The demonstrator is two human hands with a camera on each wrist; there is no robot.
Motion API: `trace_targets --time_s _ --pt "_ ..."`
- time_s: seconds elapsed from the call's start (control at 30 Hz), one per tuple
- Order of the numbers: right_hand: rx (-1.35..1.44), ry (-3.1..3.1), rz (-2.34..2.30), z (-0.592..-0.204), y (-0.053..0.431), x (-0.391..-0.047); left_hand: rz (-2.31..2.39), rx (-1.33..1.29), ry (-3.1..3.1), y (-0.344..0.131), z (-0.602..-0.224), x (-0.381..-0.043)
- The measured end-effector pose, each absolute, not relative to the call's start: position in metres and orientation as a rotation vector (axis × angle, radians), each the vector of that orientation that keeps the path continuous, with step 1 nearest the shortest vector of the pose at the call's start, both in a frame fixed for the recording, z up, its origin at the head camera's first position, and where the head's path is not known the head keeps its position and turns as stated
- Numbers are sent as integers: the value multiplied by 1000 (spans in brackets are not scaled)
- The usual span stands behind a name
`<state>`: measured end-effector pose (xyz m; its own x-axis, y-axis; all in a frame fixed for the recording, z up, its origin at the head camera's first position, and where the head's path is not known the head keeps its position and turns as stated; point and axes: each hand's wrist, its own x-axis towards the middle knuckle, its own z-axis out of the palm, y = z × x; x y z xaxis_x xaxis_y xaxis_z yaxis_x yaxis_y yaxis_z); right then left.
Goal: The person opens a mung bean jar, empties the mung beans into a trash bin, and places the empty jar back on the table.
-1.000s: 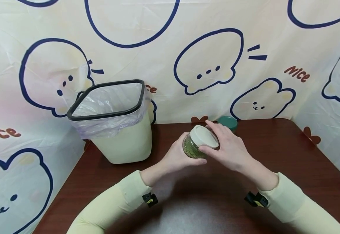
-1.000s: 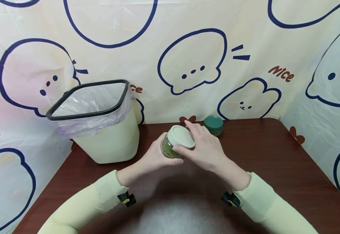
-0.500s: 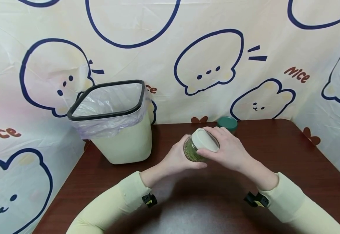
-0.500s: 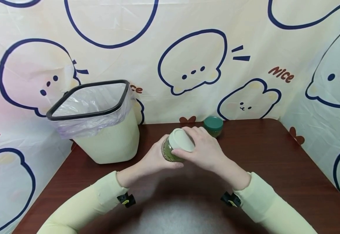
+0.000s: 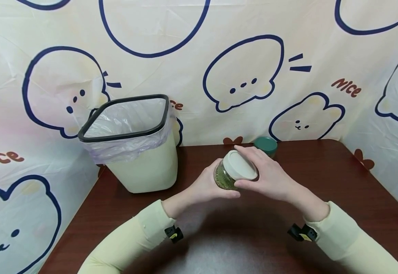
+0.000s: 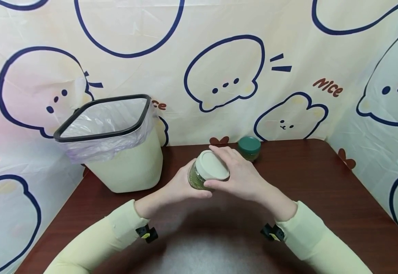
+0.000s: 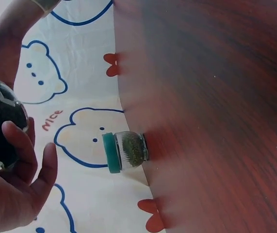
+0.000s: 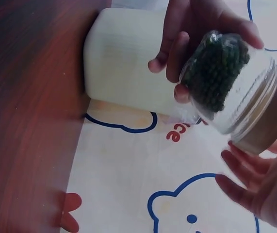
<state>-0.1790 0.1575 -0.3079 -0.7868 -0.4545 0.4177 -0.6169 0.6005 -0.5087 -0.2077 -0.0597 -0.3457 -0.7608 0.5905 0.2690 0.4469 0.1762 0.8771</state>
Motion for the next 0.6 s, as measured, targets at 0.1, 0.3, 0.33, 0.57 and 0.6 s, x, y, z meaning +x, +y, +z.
trace_targets --time_s 0.1,0.3,0.33,0.57,0.6 --pt "811 -2589 867 -307 155 -177 1649 996 2340 -58 -345 -207" --pt "644 -2642 667 -308 147 -175 1643 943 2362 -57 -346 -207" --pt "624 -2660 653 -308 146 -175 1639 938 2359 -57 -346 -207" --pt "647 -2697 719 -308 148 -178 1623 932 2337 -59 -348 -207" --pt "666 -2696 739 -308 149 -178 1626 935 2328 -59 -347 -207"
